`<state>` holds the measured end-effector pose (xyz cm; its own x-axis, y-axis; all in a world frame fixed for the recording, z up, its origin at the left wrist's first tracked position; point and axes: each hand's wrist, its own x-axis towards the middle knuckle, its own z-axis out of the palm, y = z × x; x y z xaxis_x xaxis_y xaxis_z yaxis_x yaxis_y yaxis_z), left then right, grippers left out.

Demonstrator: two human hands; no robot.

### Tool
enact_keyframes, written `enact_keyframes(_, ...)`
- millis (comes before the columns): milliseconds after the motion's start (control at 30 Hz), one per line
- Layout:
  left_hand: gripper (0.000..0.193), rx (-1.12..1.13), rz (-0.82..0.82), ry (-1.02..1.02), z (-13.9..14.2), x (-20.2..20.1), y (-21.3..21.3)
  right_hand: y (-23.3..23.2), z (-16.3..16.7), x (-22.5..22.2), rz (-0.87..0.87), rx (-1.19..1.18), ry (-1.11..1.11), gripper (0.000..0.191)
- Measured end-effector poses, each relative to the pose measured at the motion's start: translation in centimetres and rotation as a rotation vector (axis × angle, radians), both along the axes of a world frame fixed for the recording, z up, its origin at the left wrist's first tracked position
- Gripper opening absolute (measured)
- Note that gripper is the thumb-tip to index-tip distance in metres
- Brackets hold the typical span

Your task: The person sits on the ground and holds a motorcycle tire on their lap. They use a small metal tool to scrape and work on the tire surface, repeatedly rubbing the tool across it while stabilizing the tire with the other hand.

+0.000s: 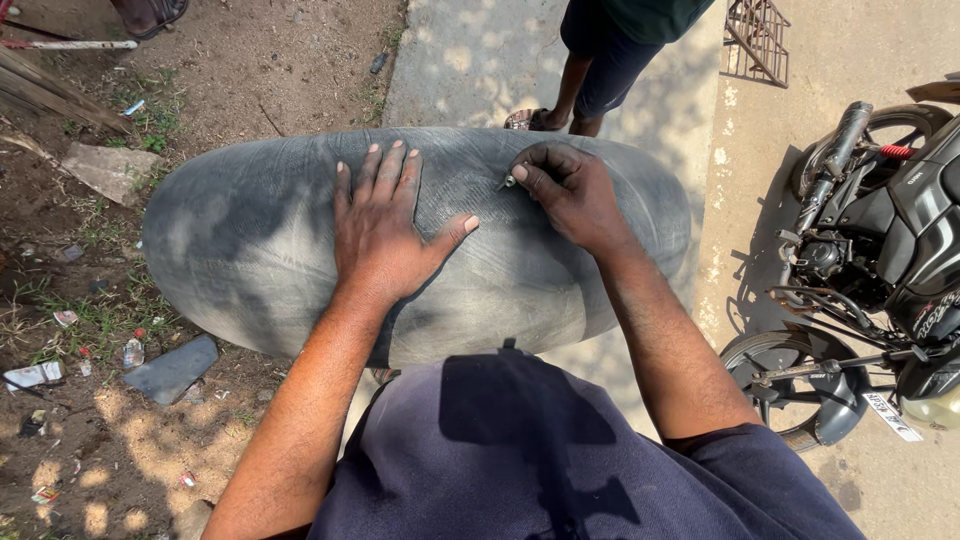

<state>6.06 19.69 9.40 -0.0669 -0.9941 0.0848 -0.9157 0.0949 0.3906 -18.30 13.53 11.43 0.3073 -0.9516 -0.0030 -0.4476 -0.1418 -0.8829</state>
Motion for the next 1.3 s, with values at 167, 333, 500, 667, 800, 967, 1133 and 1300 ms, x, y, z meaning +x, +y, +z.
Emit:
enact_keyframes(167,0.108,-0.041,-0.004,0.041,0.3,0.2,0.4,0.5,0.7,0.0,0.095,-0.109,0.073,0.016)
enact_keyframes(333,0.108,-0.028,-0.012,0.043,0.0,0.5,0.5,0.7,0.6,0.2,0.071,-0.165,0.081,0.016)
enact_keyframes(500,0.108,-0.05,-0.026,0.023,-1.0,0.7,0.4,1.1,0.6,0.4,0.044,-0.147,0.094,0.017)
enact_keyframes(667,0.108,-0.075,-0.018,0.041,-1.1,0.8,0.6,1.6,1.1,0.7,0.124,-0.111,0.041,0.016)
enact_keyframes(800,0.107,-0.09,-0.018,0.039,-1.4,0.4,1.0,1.7,0.2,0.3,0.052,-0.066,0.012,0.014)
enact_keyframes(967,0.105,-0.09,-0.023,0.036,-2.1,1.4,0.5,1.4,-0.4,-0.4,0.026,-0.132,-0.044,0.012)
enact_keyframes(1133,0.101,-0.042,-0.024,-0.112,-0.3,-3.0,0.4,2.0,0.4,-0.1,-0.416,-0.051,-0.424,0.016)
enact_keyframes(1300,0.1,-0.109,-0.535,-0.102,4.9,-4.8,-0.8,2.2,-0.4,-0.8,-0.538,0.057,-0.826,0.014)
